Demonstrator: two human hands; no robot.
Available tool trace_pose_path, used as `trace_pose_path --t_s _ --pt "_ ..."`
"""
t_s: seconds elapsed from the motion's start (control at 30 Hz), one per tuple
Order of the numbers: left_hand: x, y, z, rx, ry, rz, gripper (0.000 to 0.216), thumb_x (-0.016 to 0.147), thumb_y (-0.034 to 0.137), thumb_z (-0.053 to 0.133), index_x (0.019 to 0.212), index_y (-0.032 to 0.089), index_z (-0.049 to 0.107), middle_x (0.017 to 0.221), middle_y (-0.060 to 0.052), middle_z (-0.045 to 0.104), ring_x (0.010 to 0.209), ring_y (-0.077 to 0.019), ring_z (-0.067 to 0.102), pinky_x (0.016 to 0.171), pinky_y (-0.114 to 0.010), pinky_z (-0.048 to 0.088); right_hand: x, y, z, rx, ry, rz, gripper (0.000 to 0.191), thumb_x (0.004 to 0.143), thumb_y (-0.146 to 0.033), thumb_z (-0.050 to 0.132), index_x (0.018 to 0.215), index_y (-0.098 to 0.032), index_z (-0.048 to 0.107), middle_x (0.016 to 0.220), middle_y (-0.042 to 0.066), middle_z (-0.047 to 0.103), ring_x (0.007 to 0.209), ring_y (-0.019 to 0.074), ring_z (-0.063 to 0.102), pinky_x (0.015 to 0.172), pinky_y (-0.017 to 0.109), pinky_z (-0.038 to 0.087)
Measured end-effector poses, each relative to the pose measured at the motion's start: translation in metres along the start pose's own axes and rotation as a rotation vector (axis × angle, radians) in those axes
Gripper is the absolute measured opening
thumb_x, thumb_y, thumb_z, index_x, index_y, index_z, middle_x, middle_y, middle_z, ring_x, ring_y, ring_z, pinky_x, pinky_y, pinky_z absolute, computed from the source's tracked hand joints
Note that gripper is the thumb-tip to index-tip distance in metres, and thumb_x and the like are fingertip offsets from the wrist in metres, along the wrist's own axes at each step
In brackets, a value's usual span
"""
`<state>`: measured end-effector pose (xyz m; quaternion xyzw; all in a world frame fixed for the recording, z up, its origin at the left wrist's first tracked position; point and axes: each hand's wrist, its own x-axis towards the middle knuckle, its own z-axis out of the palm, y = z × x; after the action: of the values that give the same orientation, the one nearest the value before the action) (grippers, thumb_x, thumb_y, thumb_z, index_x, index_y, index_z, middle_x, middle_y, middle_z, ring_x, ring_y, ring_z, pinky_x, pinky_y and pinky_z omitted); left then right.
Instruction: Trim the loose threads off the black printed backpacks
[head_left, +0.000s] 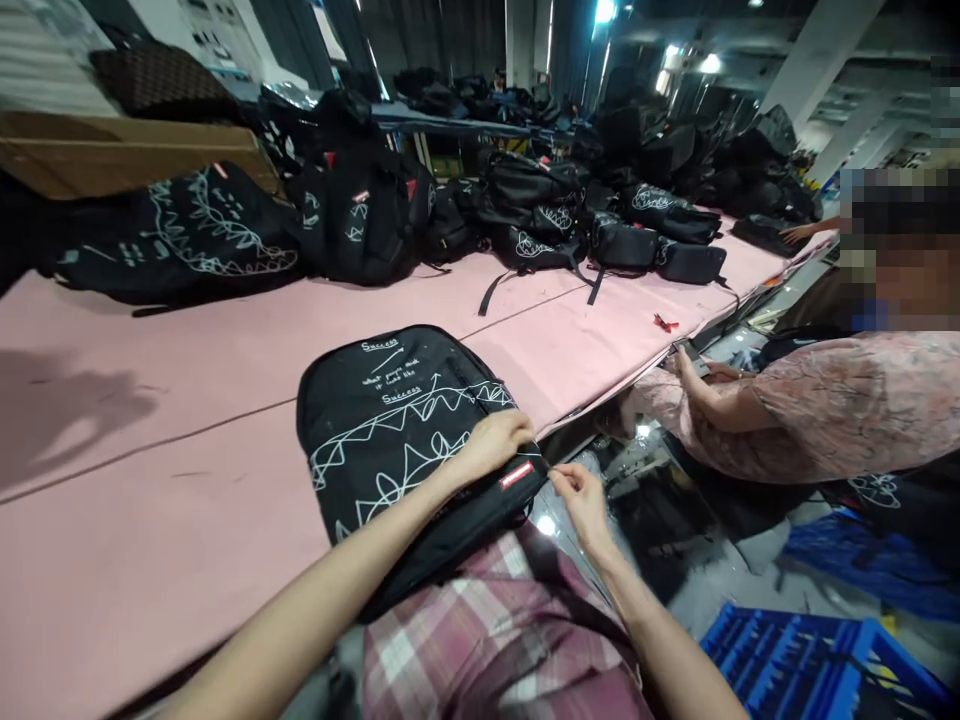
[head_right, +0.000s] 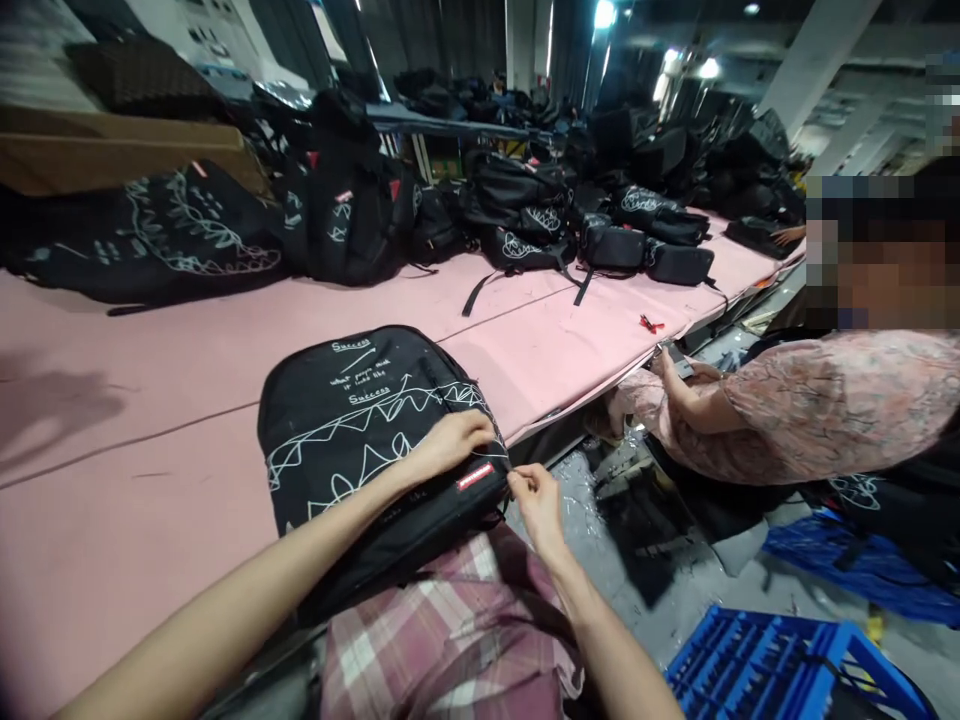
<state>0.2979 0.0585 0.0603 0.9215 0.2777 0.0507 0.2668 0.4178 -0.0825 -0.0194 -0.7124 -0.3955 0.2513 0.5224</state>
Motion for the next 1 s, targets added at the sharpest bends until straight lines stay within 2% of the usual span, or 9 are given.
trace_pose_path --t_s 0.1,0.17,0.23,0.3,0.33,0.4,0.47,0.67,1.0 --pt "-0.039 0.008 0.004 -0.233 -0.076 -0.04 0.045 0.09 0.033 0.026 0.069 0.015 0.061 0.07 -0.002 0.062 0.064 -0.0121 0.054 0.064 -0.021 0.041 0.013 0.013 -0.019 0.099 -0.039 -0.019 0.024 0.076 -0.036 0.058 0.088 -0.016 0.066 0.084 0.006 0.068 0.077 0.0182 0.062 0.069 0.029 0.047" --pt "-0.068 0.015 0.018 -0.269 -0.165 -0.054 0.045 0.089 0.037 0.033 0.059 0.017 0.061 0.063 0.001 0.06 0.059 -0.0108 0.054 0.062 -0.02 0.041 0.022 0.021 -0.031 0.022 -0.129 -0.106 0.023 0.076 -0.035 0.06 0.091 -0.019 0.068 0.091 0.005 0.068 0.085 0.0191 0.061 0.076 0.031 0.045" --pt "-0.092 0.017 0.037 -0.19 -0.015 -0.096 0.035 0.088 0.037 0.039 0.069 0.02 0.064 0.074 0.001 0.063 0.067 -0.0118 0.057 0.065 -0.021 0.042 0.032 0.025 -0.038 -0.074 -0.209 -0.216 0.02 0.077 -0.034 0.061 0.092 -0.023 0.069 0.09 0.005 0.068 0.085 0.0191 0.059 0.078 0.033 0.045" --pt "-0.105 0.015 0.054 -0.079 0.266 -0.142 0.026 0.089 0.034 0.04 0.092 0.024 0.064 0.091 -0.002 0.063 0.079 -0.0138 0.059 0.068 -0.022 0.044 0.042 0.028 -0.04 -0.129 -0.264 -0.32 0.018 0.078 -0.034 0.061 0.091 -0.025 0.07 0.088 0.004 0.068 0.085 0.0188 0.058 0.079 0.033 0.045" --pt "-0.107 0.012 0.06 -0.022 0.379 -0.155 0.026 0.089 0.031 0.039 0.103 0.025 0.061 0.098 -0.003 0.061 0.083 -0.0145 0.059 0.068 -0.023 0.045 0.047 0.029 -0.038 -0.138 -0.283 -0.36 0.018 0.078 -0.034 0.062 0.092 -0.025 0.07 0.087 0.004 0.068 0.085 0.0187 0.058 0.078 0.033 0.045" --pt "-0.105 0.006 0.066 0.088 0.475 -0.153 0.029 0.089 0.027 0.04 0.114 0.026 0.055 0.103 -0.004 0.06 0.087 -0.0153 0.058 0.068 -0.024 0.046 0.054 0.029 -0.034 -0.136 -0.323 -0.419 0.018 0.078 -0.034 0.063 0.093 -0.026 0.07 0.086 0.003 0.067 0.085 0.0182 0.057 0.078 0.033 0.045" --pt "-0.099 0.001 0.065 0.158 0.47 -0.118 0.028 0.089 0.026 0.042 0.114 0.026 0.055 0.104 -0.005 0.06 0.088 -0.0155 0.058 0.069 -0.024 0.046 0.06 0.029 -0.03 -0.13 -0.354 -0.457 0.018 0.078 -0.033 0.063 0.093 -0.026 0.07 0.086 0.003 0.067 0.084 0.0178 0.056 0.078 0.033 0.045" --pt "-0.086 -0.003 0.061 0.165 0.478 -0.05 0.023 0.09 0.025 0.04 0.09 0.02 0.063 0.088 -0.005 0.065 0.081 -0.0146 0.057 0.07 -0.025 0.046 0.069 0.028 -0.027 -0.11 -0.385 -0.481 0.018 0.078 -0.032 0.063 0.093 -0.026 0.07 0.091 0.004 0.063 0.088 0.0178 0.056 0.079 0.034 0.046" --pt "-0.083 -0.005 0.067 -0.099 0.506 -0.186 0.02 0.088 0.027 0.042 0.081 0.02 0.059 0.082 -0.002 0.064 0.079 -0.0146 0.058 0.072 -0.027 0.044 0.077 0.026 -0.022 -0.084 -0.424 -0.569 0.019 0.079 -0.036 0.061 0.092 -0.026 0.07 0.086 0.003 0.062 0.083 0.0164 0.055 0.076 0.031 0.046"
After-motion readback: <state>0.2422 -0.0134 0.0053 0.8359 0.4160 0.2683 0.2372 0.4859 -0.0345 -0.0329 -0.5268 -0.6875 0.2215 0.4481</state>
